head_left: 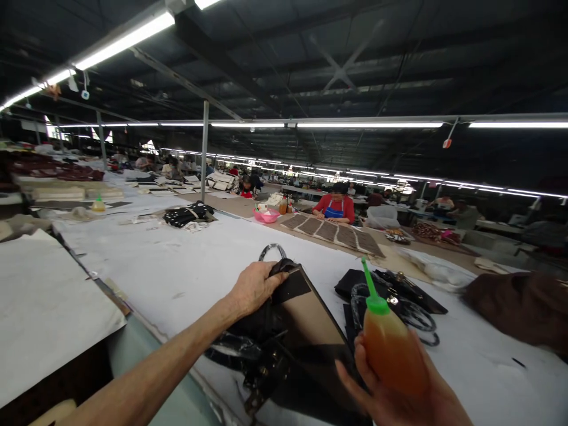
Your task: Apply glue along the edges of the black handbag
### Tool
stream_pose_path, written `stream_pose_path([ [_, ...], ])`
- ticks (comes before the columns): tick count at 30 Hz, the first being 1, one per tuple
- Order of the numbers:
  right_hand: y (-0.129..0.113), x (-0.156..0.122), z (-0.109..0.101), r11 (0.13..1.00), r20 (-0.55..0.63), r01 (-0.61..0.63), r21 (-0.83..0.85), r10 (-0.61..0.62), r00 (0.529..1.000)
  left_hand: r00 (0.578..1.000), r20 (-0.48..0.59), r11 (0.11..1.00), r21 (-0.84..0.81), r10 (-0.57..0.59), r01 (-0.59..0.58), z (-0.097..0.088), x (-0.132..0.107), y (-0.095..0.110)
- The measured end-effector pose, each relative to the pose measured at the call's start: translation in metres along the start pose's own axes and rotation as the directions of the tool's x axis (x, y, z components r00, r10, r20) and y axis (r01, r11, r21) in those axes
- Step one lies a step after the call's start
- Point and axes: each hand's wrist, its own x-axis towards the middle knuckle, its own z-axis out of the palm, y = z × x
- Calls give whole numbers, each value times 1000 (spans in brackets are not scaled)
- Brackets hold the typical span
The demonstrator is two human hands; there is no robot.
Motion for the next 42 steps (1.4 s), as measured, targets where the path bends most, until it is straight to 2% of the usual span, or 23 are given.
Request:
stream_pose_path([
  [4,9,0,-9,997,61,-62,-37,64,996,992,128,1000,-28,6,-2,-18,-3,11],
  [7,15,3,-17,980,118,-166,-108,178,977,984,178,998,-53,-14,24,-26,-8,7],
  [10,17,8,-22,952,126,-241,-186,266,956,979,200,999,3,-49,49,-32,-12,0],
  [12,15,9,-23,948,118,-202,-248,236,965,965,252,995,79,-79,60,-36,-14,-5],
  [15,11,9,-21,906,109,-23,-422,76,991,923,351,976,199,-157,90,-41,-16,-11],
  [17,8,9,-20,827,148,132,-546,-59,987,897,396,964,244,-196,103,-43,-18,-16],
  [19,3,11,-20,709,249,286,-645,-159,955,872,435,957,269,-223,110,-43,-21,-21],
  [22,-4,15,-22,442,411,467,-766,-221,884,828,498,947,299,-257,114,-41,-25,-28],
  [25,-8,19,-20,186,456,508,-841,-261,851,783,552,940,320,-286,118,-39,-27,-32],
  [30,0,18,-13,-115,547,543,-832,-329,769,725,602,924,360,-334,127,-37,-23,-37],
  [33,2,20,-11,-279,623,560,-780,-265,736,684,636,921,362,-358,146,-36,-22,-37],
  [36,1,24,-12,-367,657,572,-734,-169,735,651,659,919,356,-377,172,-36,-22,-35],
  [42,0,27,-15,-404,678,592,-697,-103,728,612,668,903,369,-422,220,-36,-24,-34],
])
